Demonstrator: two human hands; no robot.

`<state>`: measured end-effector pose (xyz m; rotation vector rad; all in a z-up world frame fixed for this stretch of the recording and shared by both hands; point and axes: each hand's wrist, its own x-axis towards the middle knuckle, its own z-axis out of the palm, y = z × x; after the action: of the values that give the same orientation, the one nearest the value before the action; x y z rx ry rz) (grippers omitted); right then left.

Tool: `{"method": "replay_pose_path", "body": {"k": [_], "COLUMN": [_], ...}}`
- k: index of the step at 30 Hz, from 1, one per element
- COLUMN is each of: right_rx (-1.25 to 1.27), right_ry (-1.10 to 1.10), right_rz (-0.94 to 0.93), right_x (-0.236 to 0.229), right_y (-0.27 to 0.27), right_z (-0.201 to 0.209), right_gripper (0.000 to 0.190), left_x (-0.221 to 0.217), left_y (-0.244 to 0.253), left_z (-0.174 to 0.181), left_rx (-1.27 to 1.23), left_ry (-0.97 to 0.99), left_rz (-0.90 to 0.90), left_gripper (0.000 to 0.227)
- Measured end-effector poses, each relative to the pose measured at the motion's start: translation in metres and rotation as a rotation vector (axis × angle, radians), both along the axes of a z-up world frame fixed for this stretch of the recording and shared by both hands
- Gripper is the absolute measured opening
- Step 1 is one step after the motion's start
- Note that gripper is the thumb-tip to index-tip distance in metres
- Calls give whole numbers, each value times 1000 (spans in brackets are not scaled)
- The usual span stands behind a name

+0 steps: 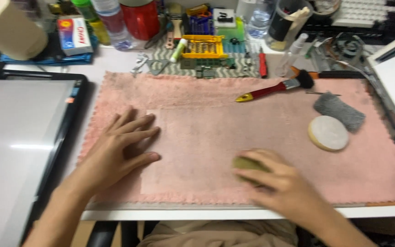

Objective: The person cleans a rectangular surface on a pink towel using a brush, then scrubs with a green sponge, a dark sponge, and a white pad. The person repeatedly wipes the same area with each tool in sequence.

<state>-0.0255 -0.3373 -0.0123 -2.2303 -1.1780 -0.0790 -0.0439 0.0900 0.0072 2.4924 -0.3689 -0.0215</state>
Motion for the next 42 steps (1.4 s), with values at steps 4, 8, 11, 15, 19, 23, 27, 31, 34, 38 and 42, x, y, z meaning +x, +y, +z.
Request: {"method": "replay_pose_path", "body": {"k": [4,8,11,15,19,23,27,31,34,38,42], "right_rx": [-33,-62,-65,12,-9,11,115,83,-10,-156,-239], "right_ry": [68,115,109,29,134,142,19,-29,87,245,232], "right_rz": [-208,-275,-299,-149,-3,215,288,184,-79,-431,-454], "right_x": [4,6,8,12,9,-2,-9,6,18,29,35], "right_y": [-87,-90,-63,6,97,164,173,109,28,-53,-58], "right_z": [9,29,48,54,36,26,24,14,10,15,23], "right_gripper": [42,42,46,46,53,42,30,26,30,42,38], "left_x": [4,-5,-14,-35,-43,-50,-50,-47,-47,-45,-49], "left_y": [6,1,8,11,3,2,1,4,2,2,-1], "left_z": [-17,-13,-14,5,6,-5,-5,-12,-11,-16,-9], "left_rx": [31,56,-18,-99,-98,-181,-188,-165,-142,-138,-167], "left_ry": [-143,-180,-218,-38,-49,-183,-234,-227,-180,-129,-24], "left_rz": [-32,9,-15,-33,-35,-76,-72,-73,-19,15,108], "left_gripper": [73,79,73,116,144,149,147,156,162,164,159]}}
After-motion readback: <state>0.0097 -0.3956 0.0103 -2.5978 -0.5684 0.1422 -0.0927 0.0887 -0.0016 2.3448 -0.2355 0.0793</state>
